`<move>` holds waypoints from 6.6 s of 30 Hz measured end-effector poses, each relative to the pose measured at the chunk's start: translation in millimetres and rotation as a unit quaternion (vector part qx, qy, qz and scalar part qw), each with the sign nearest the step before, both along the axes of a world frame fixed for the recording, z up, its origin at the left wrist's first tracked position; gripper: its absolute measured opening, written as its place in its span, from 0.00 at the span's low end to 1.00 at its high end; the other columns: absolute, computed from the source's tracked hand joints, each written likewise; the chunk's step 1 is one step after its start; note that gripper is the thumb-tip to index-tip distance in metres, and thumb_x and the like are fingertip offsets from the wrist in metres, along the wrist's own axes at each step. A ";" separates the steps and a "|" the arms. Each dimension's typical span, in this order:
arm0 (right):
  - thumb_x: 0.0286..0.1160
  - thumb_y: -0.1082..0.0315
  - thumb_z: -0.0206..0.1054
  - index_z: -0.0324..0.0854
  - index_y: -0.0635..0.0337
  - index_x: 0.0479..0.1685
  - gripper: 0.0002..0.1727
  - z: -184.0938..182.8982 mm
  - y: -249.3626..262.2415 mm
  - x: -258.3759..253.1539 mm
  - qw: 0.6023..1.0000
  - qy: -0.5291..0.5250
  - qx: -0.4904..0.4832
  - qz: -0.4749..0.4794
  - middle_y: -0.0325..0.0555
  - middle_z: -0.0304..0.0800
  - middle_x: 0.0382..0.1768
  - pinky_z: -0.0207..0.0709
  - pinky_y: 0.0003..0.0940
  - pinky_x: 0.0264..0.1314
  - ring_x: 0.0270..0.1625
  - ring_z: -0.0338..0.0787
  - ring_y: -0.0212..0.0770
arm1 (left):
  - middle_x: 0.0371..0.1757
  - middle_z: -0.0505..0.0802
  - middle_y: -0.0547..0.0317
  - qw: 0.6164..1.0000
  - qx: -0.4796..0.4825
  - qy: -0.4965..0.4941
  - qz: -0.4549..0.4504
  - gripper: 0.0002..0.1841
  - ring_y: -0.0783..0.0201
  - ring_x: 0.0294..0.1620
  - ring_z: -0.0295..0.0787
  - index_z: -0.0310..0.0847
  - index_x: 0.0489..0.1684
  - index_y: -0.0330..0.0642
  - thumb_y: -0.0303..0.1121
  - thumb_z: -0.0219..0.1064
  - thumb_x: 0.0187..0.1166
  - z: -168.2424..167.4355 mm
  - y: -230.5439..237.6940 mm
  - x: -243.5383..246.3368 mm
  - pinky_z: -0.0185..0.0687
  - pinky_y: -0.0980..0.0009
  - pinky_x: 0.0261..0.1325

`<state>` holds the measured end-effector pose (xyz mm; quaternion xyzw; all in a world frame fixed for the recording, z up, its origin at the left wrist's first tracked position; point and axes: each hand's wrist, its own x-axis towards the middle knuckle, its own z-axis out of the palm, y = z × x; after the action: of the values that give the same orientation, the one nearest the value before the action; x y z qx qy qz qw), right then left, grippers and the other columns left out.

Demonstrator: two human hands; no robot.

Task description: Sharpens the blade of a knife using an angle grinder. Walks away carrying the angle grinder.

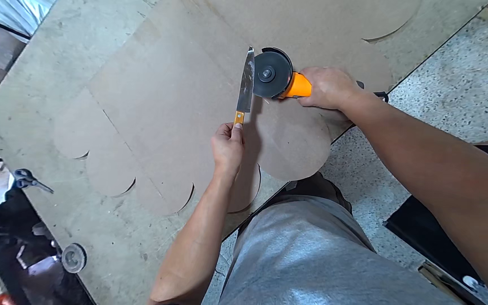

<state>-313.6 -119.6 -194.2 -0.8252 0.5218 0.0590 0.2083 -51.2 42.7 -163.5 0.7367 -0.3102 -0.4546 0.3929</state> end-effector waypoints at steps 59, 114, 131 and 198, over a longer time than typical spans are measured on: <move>0.64 0.43 0.78 0.77 0.54 0.67 0.35 -1.3 1.0 -0.7 1.000 -0.005 -0.008 0.003 0.54 0.89 0.57 0.81 0.68 0.53 0.58 0.91 0.61 | 0.24 0.85 0.57 0.997 0.063 -0.011 -0.042 0.12 0.68 0.12 0.68 0.84 0.50 0.42 0.39 0.59 0.92 26.7 70.8 13.1 0.61 0.75 0.12; 0.64 0.45 0.79 0.79 0.52 0.60 0.30 3.3 2.8 -4.5 1.000 -0.026 -0.012 0.004 0.50 0.90 0.53 0.82 0.65 0.51 0.55 0.92 0.58 | 0.21 0.80 0.56 0.990 0.125 0.058 -0.008 0.12 0.74 0.08 0.57 0.83 0.49 0.36 0.34 0.56 0.93 64.0 74.0 24.8 0.52 0.80 0.09; 0.65 0.44 0.78 0.79 0.52 0.63 0.31 2.0 2.5 -4.0 1.000 -0.022 -0.015 0.007 0.50 0.90 0.56 0.82 0.64 0.52 0.56 0.92 0.57 | 0.22 0.80 0.56 0.994 0.061 0.080 -0.033 0.12 0.74 0.09 0.59 0.85 0.48 0.37 0.32 0.54 0.92 66.9 75.9 40.6 0.55 0.80 0.10; 0.65 0.44 0.78 0.78 0.52 0.66 0.33 3.5 1.7 -3.3 1.000 -0.019 -0.009 0.007 0.52 0.90 0.56 0.81 0.67 0.53 0.57 0.91 0.59 | 0.22 0.85 0.58 1.000 -0.008 0.009 -0.024 0.11 0.72 0.10 0.66 0.82 0.49 0.36 0.34 0.57 0.93 3.6 5.6 7.5 0.60 0.78 0.11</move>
<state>-316.8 -117.9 -190.7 -0.8315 0.5126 0.0399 0.2103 -43.8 48.3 -159.9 0.7217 -0.3275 -0.4681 0.3909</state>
